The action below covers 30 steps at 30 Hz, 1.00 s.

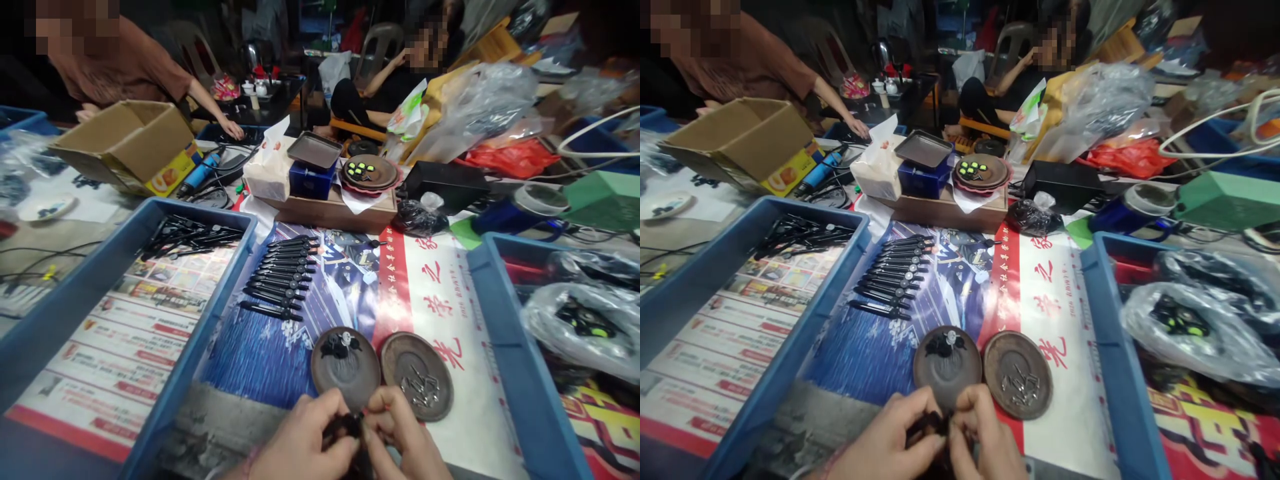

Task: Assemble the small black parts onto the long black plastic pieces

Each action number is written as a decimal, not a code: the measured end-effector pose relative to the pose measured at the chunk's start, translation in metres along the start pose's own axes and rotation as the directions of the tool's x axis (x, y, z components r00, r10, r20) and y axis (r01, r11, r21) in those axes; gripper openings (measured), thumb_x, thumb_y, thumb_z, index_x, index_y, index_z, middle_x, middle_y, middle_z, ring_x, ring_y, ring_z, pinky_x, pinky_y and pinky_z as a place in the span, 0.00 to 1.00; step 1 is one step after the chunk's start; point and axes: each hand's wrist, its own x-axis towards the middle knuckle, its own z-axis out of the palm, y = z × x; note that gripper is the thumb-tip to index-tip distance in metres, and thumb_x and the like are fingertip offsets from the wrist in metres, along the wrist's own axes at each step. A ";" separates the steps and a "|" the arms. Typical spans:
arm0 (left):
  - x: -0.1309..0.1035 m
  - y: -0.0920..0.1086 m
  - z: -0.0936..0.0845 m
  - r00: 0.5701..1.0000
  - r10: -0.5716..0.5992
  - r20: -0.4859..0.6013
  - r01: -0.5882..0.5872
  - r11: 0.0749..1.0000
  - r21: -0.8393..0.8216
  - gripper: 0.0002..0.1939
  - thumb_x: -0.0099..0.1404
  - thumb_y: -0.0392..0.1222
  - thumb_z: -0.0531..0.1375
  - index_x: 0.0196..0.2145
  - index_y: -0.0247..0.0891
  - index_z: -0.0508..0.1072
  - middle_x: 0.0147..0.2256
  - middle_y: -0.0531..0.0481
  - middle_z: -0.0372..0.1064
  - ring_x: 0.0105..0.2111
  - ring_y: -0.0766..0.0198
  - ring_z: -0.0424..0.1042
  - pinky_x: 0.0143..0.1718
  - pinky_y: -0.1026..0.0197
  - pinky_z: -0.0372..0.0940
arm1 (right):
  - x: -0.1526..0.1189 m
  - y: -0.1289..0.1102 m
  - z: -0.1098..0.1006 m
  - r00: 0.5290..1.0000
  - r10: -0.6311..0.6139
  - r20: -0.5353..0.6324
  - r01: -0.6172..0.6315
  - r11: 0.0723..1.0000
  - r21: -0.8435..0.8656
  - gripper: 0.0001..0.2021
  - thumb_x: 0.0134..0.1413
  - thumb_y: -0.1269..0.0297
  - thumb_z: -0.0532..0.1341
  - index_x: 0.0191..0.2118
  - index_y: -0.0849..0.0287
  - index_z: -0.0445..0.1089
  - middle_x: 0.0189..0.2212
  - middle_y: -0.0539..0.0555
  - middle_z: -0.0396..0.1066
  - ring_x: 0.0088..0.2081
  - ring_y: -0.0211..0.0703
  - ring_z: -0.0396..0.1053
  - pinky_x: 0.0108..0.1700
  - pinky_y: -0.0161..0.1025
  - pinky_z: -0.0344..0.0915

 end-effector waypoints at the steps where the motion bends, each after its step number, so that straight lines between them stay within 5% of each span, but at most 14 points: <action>1: 0.000 0.000 0.000 1.000 0.001 -0.012 -0.001 1.000 0.007 0.02 0.60 0.38 0.58 0.30 0.39 0.67 0.27 0.56 0.68 0.28 0.66 0.64 0.31 0.65 0.55 | 0.001 -0.002 -0.001 1.000 0.010 0.001 -0.010 0.999 0.032 0.12 0.62 0.52 0.58 0.42 0.53 0.59 0.25 0.45 0.66 0.26 0.39 0.65 0.32 0.35 0.61; 4: -0.001 -0.003 0.002 1.000 -0.017 0.009 0.018 0.994 -0.104 0.02 0.60 0.37 0.59 0.31 0.39 0.68 0.28 0.53 0.72 0.29 0.65 0.68 0.31 0.65 0.59 | 0.004 -0.006 -0.003 0.996 0.066 0.058 -0.077 0.974 0.213 0.19 0.58 0.50 0.63 0.48 0.54 0.60 0.28 0.46 0.67 0.29 0.39 0.68 0.33 0.35 0.64; 8: 0.000 -0.005 0.006 0.991 -0.062 0.123 0.098 0.943 -0.318 0.04 0.60 0.36 0.60 0.32 0.38 0.66 0.26 0.53 0.74 0.25 0.66 0.70 0.27 0.67 0.61 | 0.005 -0.001 -0.002 0.971 0.138 0.197 -0.199 0.922 0.334 0.21 0.54 0.43 0.65 0.34 0.58 0.67 0.25 0.48 0.67 0.24 0.35 0.65 0.25 0.31 0.59; 11: 0.002 -0.003 0.005 0.988 -0.036 0.148 0.091 0.917 -0.388 0.08 0.62 0.41 0.61 0.32 0.38 0.65 0.25 0.53 0.72 0.25 0.67 0.69 0.27 0.68 0.60 | 0.006 0.001 -0.002 0.981 0.139 0.135 -0.177 0.923 0.341 0.23 0.52 0.41 0.66 0.32 0.59 0.68 0.23 0.47 0.66 0.23 0.34 0.63 0.23 0.30 0.56; 14: 0.003 -0.001 0.001 0.984 0.058 0.168 0.026 0.886 -0.462 0.16 0.68 0.54 0.57 0.37 0.37 0.64 0.25 0.54 0.69 0.23 0.70 0.64 0.26 0.68 0.57 | 0.007 -0.002 -0.005 0.986 0.120 0.114 -0.152 0.928 0.339 0.22 0.52 0.42 0.66 0.31 0.59 0.68 0.23 0.47 0.68 0.23 0.34 0.65 0.24 0.30 0.56; 18: 0.004 -0.001 -0.004 0.994 0.040 0.102 0.005 0.911 -0.412 0.20 0.70 0.60 0.51 0.38 0.38 0.63 0.23 0.60 0.58 0.18 0.73 0.53 0.21 0.68 0.50 | 0.008 -0.004 -0.009 0.985 0.110 0.135 -0.153 0.919 0.364 0.23 0.52 0.42 0.67 0.32 0.60 0.68 0.23 0.48 0.69 0.23 0.35 0.69 0.24 0.30 0.57; 24: 0.003 -0.002 -0.001 0.993 0.060 0.105 0.006 0.840 -0.542 0.20 0.67 0.60 0.57 0.35 0.38 0.63 0.28 0.52 0.69 0.28 0.67 0.68 0.32 0.65 0.61 | 0.007 0.002 -0.003 0.985 0.097 0.141 -0.149 0.892 0.427 0.20 0.53 0.45 0.67 0.33 0.59 0.68 0.23 0.50 0.74 0.24 0.36 0.71 0.24 0.29 0.58; 30: 0.002 -0.008 0.005 0.992 -0.017 0.128 0.094 0.771 -0.630 0.21 0.65 0.59 0.60 0.36 0.37 0.63 0.27 0.50 0.73 0.25 0.68 0.72 0.28 0.67 0.62 | 0.005 -0.001 -0.001 0.984 0.055 0.167 -0.125 0.884 0.451 0.20 0.55 0.44 0.66 0.39 0.59 0.70 0.24 0.51 0.76 0.26 0.37 0.72 0.25 0.30 0.60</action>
